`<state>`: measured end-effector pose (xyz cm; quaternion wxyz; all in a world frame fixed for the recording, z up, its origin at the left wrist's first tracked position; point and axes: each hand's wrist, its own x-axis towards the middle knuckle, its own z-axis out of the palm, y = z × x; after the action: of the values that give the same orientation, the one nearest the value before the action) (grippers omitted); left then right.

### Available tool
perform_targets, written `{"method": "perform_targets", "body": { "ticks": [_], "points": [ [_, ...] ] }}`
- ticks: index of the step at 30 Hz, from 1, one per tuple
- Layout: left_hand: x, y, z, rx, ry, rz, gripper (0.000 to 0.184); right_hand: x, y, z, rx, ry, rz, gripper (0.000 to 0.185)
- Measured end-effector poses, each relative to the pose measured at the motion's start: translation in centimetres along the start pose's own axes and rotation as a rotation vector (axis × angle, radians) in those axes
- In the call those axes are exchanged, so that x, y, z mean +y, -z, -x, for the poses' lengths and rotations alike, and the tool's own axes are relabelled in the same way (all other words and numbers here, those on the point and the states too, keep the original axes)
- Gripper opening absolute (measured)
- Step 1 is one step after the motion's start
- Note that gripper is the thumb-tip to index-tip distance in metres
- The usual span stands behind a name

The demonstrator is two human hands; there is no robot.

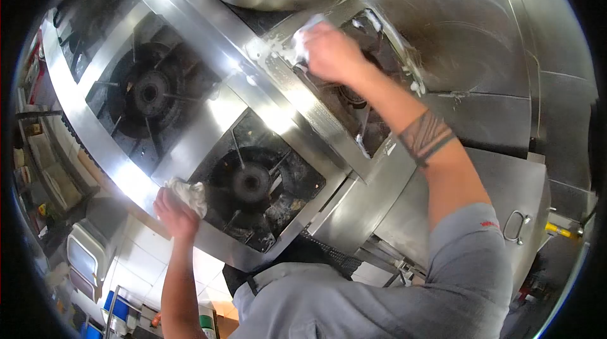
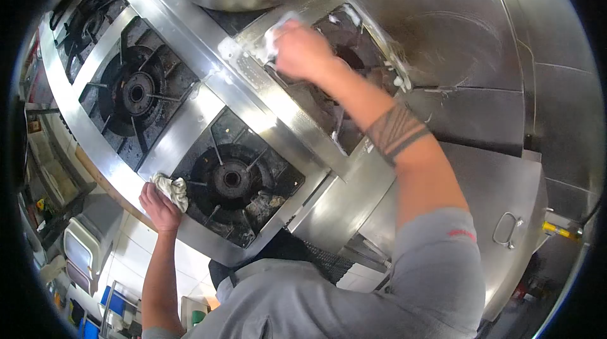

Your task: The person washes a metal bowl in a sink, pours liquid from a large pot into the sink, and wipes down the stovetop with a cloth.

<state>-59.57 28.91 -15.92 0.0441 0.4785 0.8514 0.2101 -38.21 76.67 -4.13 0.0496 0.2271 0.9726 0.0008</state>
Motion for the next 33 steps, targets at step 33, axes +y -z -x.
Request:
{"method": "perform_targets", "body": {
  "ticks": [33],
  "points": [
    [-0.5, 0.3, 1.0, -0.079, 0.058, -0.014, 0.05, 10.2, -3.0, -2.6, 0.074, -0.226, 0.029, 0.05]
  ]
}}
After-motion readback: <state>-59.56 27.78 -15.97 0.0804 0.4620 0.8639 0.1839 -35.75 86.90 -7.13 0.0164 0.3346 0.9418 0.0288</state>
